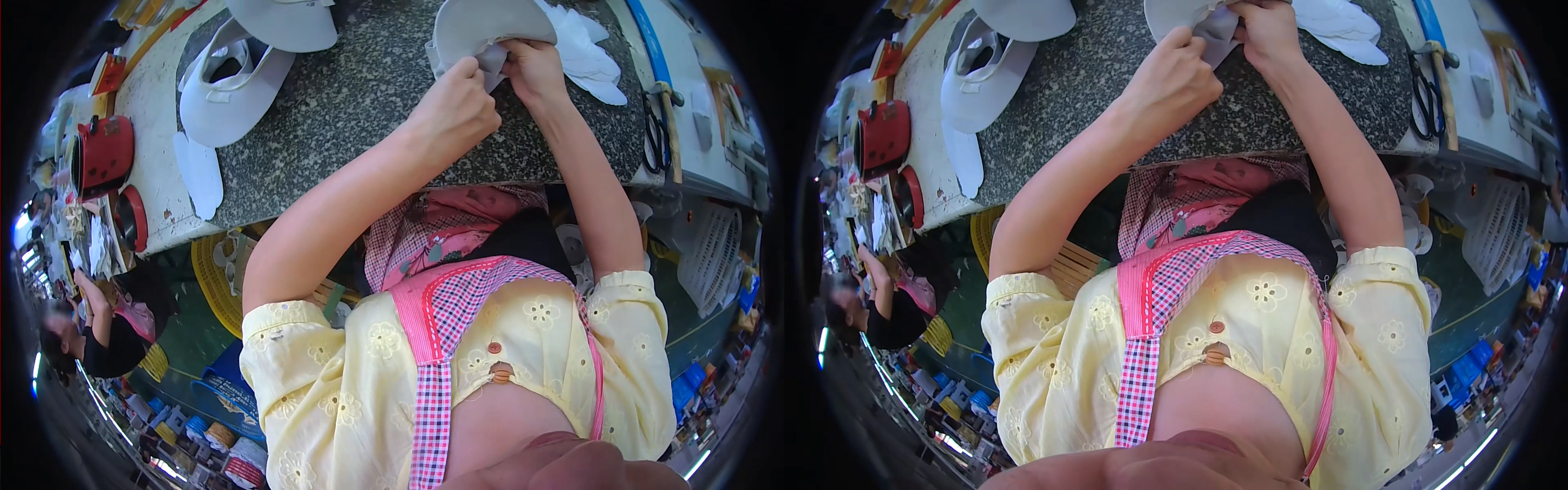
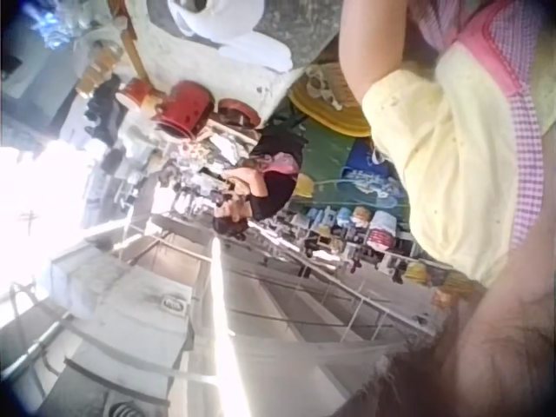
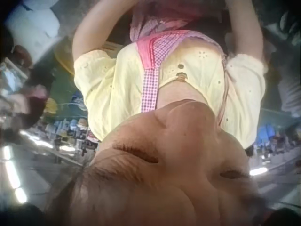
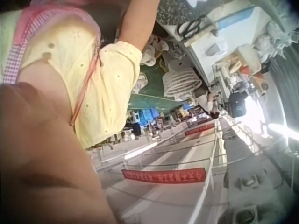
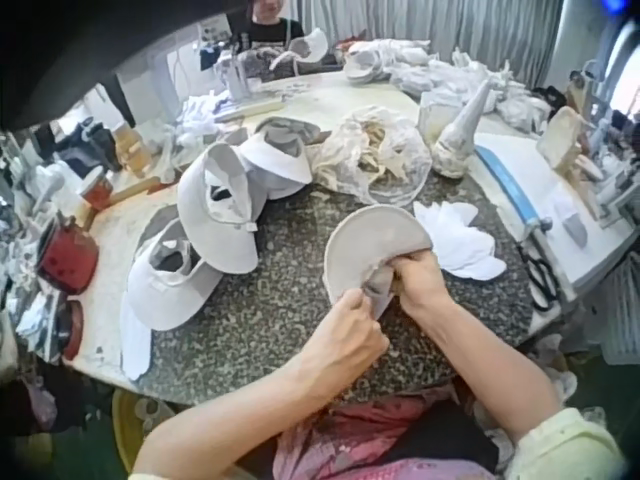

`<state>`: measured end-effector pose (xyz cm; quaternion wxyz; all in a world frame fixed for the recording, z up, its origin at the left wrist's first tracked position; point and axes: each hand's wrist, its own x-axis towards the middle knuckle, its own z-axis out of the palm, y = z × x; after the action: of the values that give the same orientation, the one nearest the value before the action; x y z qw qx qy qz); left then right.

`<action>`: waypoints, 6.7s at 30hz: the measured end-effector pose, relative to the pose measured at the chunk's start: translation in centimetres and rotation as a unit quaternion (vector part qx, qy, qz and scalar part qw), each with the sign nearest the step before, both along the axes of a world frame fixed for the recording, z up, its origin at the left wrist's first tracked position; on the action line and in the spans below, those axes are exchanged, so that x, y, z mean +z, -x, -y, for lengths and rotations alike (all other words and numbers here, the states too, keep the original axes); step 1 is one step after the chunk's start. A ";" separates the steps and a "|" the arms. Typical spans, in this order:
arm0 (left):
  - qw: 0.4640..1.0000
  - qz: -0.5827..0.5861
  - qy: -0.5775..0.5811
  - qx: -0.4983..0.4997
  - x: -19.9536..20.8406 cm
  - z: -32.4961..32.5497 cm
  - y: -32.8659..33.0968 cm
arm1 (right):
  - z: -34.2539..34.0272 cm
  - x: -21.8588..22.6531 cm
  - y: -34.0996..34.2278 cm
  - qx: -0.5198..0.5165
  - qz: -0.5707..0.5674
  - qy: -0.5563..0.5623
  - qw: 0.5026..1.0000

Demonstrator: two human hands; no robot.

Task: The person assembles shoe uppers by hand, inserting stiffener and lining pieces into the shoe collars, folding over the edges, and pressing the components together on the work table.

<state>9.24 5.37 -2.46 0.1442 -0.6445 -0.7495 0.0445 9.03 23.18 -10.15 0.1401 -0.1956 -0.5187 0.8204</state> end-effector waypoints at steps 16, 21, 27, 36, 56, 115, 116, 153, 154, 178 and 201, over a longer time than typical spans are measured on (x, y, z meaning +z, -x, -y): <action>0.997 0.010 -0.067 0.039 -0.5 1.3 -0.4 | 1.7 2.5 -4.3 0.121 -0.268 -0.707 0.643; 0.997 -0.032 -0.053 0.051 -1.1 2.0 -1.0 | 1.6 2.5 -4.7 0.126 -0.262 -0.744 0.601; 0.994 -0.049 -0.076 0.065 -2.4 3.3 -1.4 | 1.4 3.7 -4.6 0.184 -0.249 -0.783 0.539; 0.984 0.051 -0.131 0.113 -3.2 5.8 -2.7 | 0.9 6.0 -4.8 0.336 -0.193 -0.758 0.525; 0.991 0.045 -0.049 0.117 -0.9 4.8 -2.8 | -0.2 6.2 -4.1 0.315 -0.275 -0.763 0.493; 0.687 0.708 -0.110 0.122 -0.8 7.1 5.6 | -13.5 11.0 -13.7 -0.181 0.108 -0.571 0.794; 0.692 0.702 -0.120 0.116 -0.9 7.2 5.5 | -9.1 11.7 -13.9 -0.150 0.053 -0.469 0.869; 0.274 0.879 -0.376 0.109 2.9 1.6 5.1 | -27.1 3.2 -15.4 -0.101 0.398 -0.804 0.430; 0.265 0.878 -0.382 0.112 3.2 1.2 4.9 | -24.7 3.8 -13.9 -0.130 0.274 -0.825 0.477; 0.528 0.834 -0.098 0.127 -1.0 6.3 8.7 | -3.9 8.7 5.5 0.073 -0.199 -0.579 0.787; 0.723 0.649 -0.203 0.122 -1.1 11.5 5.5 | -0.9 16.9 -4.6 0.172 -0.071 -0.502 0.845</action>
<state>3.77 -6.13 -3.59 -0.2569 -0.3743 -0.7232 -0.5204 13.58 24.09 6.78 0.1128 0.0526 -0.8737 0.4703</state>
